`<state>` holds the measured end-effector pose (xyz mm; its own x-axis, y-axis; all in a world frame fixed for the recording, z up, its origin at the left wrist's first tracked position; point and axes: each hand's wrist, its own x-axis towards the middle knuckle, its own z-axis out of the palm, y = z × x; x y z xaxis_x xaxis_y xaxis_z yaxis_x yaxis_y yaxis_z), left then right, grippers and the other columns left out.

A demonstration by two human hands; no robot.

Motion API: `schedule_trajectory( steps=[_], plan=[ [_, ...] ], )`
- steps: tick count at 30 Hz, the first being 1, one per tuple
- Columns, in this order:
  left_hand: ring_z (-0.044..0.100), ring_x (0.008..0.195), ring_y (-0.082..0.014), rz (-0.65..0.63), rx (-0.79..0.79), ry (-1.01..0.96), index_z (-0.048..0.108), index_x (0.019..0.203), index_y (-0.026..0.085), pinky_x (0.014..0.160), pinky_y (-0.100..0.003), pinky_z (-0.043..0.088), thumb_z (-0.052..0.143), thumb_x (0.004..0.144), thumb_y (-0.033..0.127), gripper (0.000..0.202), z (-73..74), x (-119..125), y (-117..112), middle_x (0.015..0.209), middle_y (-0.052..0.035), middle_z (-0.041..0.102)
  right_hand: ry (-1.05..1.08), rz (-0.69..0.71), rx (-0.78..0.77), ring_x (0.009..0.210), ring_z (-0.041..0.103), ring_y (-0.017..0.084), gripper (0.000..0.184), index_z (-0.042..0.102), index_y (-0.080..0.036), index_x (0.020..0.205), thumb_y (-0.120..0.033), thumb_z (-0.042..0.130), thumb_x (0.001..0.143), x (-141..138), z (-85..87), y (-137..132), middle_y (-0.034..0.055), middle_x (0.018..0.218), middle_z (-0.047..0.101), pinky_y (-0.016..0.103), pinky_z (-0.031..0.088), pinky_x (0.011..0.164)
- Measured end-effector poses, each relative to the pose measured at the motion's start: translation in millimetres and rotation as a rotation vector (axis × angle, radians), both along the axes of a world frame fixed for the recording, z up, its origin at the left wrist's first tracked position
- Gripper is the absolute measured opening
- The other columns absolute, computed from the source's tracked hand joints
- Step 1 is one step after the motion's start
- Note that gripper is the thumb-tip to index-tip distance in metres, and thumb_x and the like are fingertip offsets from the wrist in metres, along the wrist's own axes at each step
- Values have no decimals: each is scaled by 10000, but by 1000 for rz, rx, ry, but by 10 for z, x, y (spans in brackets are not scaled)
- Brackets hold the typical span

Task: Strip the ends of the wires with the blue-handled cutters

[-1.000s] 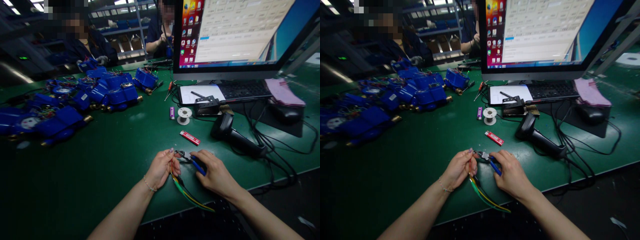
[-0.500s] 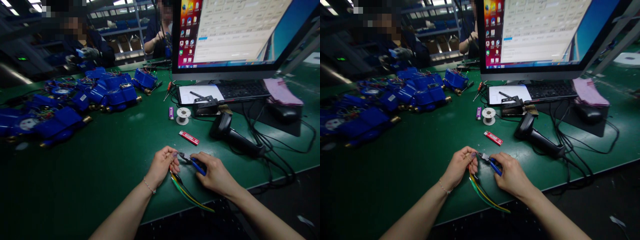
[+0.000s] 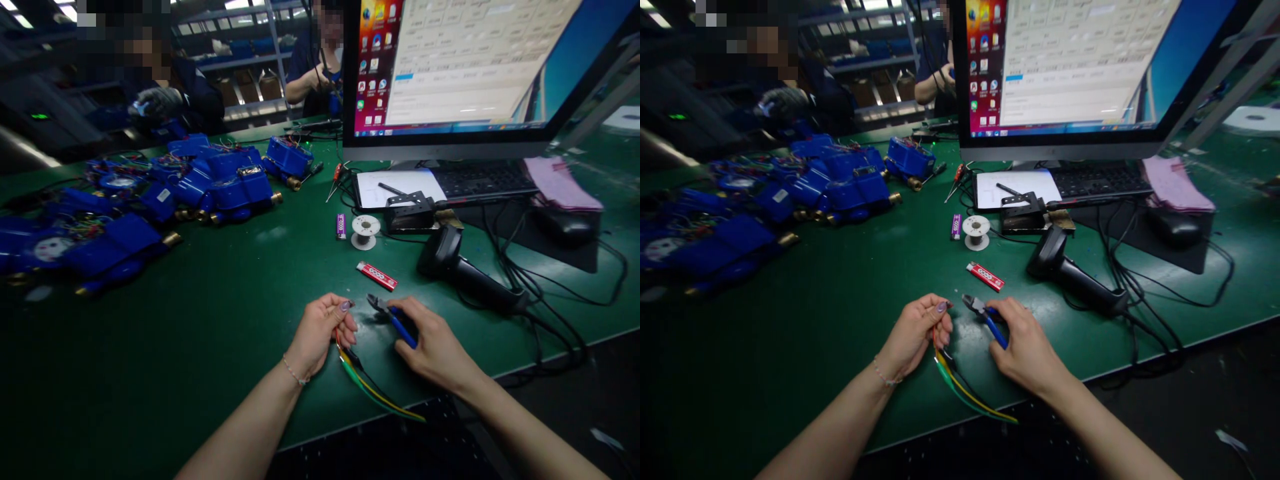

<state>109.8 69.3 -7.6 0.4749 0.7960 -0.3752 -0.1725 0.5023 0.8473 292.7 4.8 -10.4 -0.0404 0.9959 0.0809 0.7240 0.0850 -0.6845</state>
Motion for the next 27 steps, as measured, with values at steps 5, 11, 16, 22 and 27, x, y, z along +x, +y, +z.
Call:
schedule_trajectory(
  steps=[5,11,16,22,27],
  plan=[
    [508,400,-61,-11,-5,-14,478,772,118,375,-118,389,663,710,403,345,27,6,-1,562,-20,601,-49,65,-19,914,454,211,426,464,-188,1048,-88,465,634,-112,-10,-5,57,959,499,387,380,839],
    [507,396,-58,-16,-16,-29,476,770,115,372,-114,389,658,720,383,327,43,0,-4,567,-22,606,-78,57,-9,925,446,209,442,454,-185,1067,-91,469,636,-106,-11,9,59,989,491,397,372,857],
    [513,393,-62,-19,-17,-33,473,779,112,365,-112,393,661,720,368,323,41,-3,-2,559,-22,607,-54,82,-17,920,456,211,448,470,-173,1067,-85,469,628,-108,-11,-1,61,967,502,391,379,850],
    [521,392,-68,-22,-12,-28,486,785,100,363,-114,400,686,691,373,351,34,-2,-9,560,-31,612,-23,94,-35,830,488,184,423,512,-171,1031,-55,462,627,-112,43,-3,45,882,518,334,413,782],
    [522,392,-71,-21,13,-1,502,785,92,364,-119,402,698,669,398,382,20,-3,-8,560,-35,611,-24,101,-15,785,499,168,412,523,-177,1023,-52,462,635,-90,37,-9,33,843,526,307,424,743]
  ],
)
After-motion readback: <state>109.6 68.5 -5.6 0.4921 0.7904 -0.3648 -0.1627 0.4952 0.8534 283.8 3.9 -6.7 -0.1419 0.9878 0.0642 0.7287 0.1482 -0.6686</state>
